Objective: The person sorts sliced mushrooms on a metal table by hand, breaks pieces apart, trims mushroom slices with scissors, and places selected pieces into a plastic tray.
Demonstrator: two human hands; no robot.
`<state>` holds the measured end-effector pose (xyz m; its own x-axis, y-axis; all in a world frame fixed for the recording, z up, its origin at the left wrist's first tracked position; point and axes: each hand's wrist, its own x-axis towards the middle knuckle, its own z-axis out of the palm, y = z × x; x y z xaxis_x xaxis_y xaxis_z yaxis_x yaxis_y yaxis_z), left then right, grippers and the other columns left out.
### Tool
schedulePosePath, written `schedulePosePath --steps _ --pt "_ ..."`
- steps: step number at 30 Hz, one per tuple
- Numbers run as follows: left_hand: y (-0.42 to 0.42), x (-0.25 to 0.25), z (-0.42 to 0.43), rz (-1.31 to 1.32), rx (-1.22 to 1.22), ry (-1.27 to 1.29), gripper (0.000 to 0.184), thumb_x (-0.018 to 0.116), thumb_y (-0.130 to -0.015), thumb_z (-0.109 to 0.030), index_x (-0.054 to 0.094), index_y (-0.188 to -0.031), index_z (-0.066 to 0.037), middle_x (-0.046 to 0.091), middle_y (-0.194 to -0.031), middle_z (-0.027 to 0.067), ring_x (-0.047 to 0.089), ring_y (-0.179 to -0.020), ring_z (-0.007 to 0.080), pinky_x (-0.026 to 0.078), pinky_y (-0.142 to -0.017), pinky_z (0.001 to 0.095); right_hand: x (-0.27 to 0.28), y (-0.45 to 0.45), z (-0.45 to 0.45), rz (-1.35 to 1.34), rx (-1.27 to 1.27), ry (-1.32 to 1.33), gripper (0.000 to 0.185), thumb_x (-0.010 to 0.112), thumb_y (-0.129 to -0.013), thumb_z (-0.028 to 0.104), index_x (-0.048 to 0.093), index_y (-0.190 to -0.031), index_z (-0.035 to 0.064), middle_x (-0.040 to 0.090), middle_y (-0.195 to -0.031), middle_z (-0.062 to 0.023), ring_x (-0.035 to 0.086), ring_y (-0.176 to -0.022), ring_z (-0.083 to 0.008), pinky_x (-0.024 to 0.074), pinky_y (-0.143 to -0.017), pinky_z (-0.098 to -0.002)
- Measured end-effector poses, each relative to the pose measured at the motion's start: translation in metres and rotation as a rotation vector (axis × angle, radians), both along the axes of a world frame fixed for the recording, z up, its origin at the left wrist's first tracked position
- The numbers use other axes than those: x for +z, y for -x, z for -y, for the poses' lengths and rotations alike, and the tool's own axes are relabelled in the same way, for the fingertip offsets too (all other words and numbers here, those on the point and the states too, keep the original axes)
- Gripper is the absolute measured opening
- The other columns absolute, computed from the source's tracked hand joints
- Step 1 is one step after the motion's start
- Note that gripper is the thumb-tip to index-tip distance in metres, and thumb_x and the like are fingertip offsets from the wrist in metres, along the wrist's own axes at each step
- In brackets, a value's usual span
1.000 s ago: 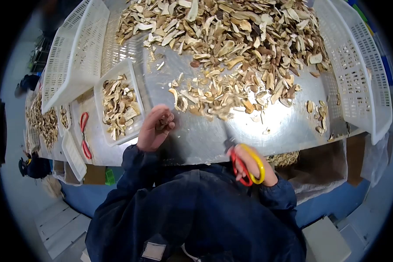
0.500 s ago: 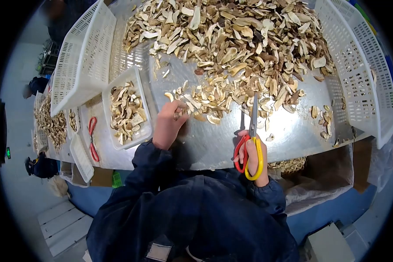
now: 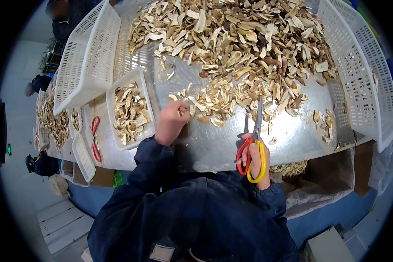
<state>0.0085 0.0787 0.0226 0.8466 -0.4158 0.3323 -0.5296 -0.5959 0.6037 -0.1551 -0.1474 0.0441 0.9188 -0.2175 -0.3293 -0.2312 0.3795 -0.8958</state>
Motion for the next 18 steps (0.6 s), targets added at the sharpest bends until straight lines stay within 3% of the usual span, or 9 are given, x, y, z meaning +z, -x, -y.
schedulePosePath --steps 3,6,10,13,14,17,18 --pt "-0.004 0.042 -0.004 -1.164 0.135 0.531 0.018 0.061 -0.081 -0.006 0.057 -0.098 -0.002 0.053 -0.073 0.0016 0.047 -0.057 0.0095 0.037 -0.049 0.0235 0.001 0.000 0.000 0.007 -0.002 0.007 0.041 0.040 -0.097 0.032 0.051 -0.113 -0.0041 0.047 -0.059 -0.0019 0.049 -0.049 -0.0098 0.0460 -0.048 -0.0214" --pt "-0.006 0.049 -0.011 -1.466 -0.215 0.908 0.023 0.059 -0.085 -0.013 0.052 -0.103 0.000 0.048 -0.076 -0.0012 0.036 -0.055 0.0028 0.029 -0.046 0.0172 0.002 -0.001 -0.002 0.009 -0.006 0.000 0.041 0.039 -0.097 0.032 0.051 -0.113 -0.0043 0.046 -0.059 -0.0018 0.049 -0.049 -0.0098 0.0459 -0.048 -0.0213" --pt "0.002 0.051 -0.006 -1.513 -0.148 1.036 0.025 0.057 -0.085 -0.015 0.050 -0.104 -0.001 0.048 -0.079 0.0009 0.036 -0.055 0.0035 0.029 -0.045 0.0165 0.001 0.000 -0.002 0.006 -0.020 -0.013 0.040 0.045 -0.095 0.030 0.051 -0.112 -0.0054 0.049 -0.059 -0.0026 0.050 -0.050 -0.0101 0.0450 -0.049 -0.0217" --pt "0.005 0.052 -0.003 -1.530 -0.129 1.023 0.022 0.056 -0.086 -0.015 0.051 -0.102 -0.002 0.049 -0.081 0.0009 0.039 -0.057 0.0033 0.030 -0.046 0.0164 0.005 0.004 0.002 -0.051 0.102 0.181 0.041 0.050 -0.092 0.030 0.052 -0.111 -0.0054 0.053 -0.061 -0.0025 0.053 -0.054 -0.0094 0.0442 -0.049 -0.0225" --pt "0.006 0.052 -0.002 -1.524 -0.112 1.010 0.022 0.056 -0.087 -0.015 0.051 -0.103 -0.001 0.050 -0.081 0.0009 0.039 -0.058 0.0034 0.030 -0.046 0.0168 0.019 0.002 0.002 -0.135 0.178 0.299 0.038 0.058 -0.086 0.025 0.054 -0.109 -0.0036 0.056 -0.062 -0.0063 0.057 -0.055 -0.0147 0.0445 -0.052 -0.0269" --pt "0.013 0.052 -0.001 -1.446 -0.097 0.941 0.023 0.055 -0.088 -0.013 0.052 -0.107 0.001 0.053 -0.084 0.0014 0.040 -0.059 0.0033 0.030 -0.048 0.0175 0.042 -0.004 -0.006 -0.026 0.363 0.698 0.039 0.064 -0.083 0.022 0.052 -0.112 -0.0011 0.058 -0.065 -0.0127 0.060 -0.058 -0.0288 0.0459 -0.055 -0.0332" --pt "0.015 0.053 0.000 -1.409 -0.102 0.914 0.024 0.054 -0.088 -0.012 0.052 -0.108 0.001 0.054 -0.085 0.0017 0.040 -0.060 0.0032 0.030 -0.049 0.0176 0.040 -0.001 -0.007 -0.042 0.422 0.766 0.047 0.070 -0.078 0.022 0.049 -0.114 -0.0004 0.058 -0.071 -0.0185 0.059 -0.067 -0.0406 0.0460 -0.060 -0.0381"
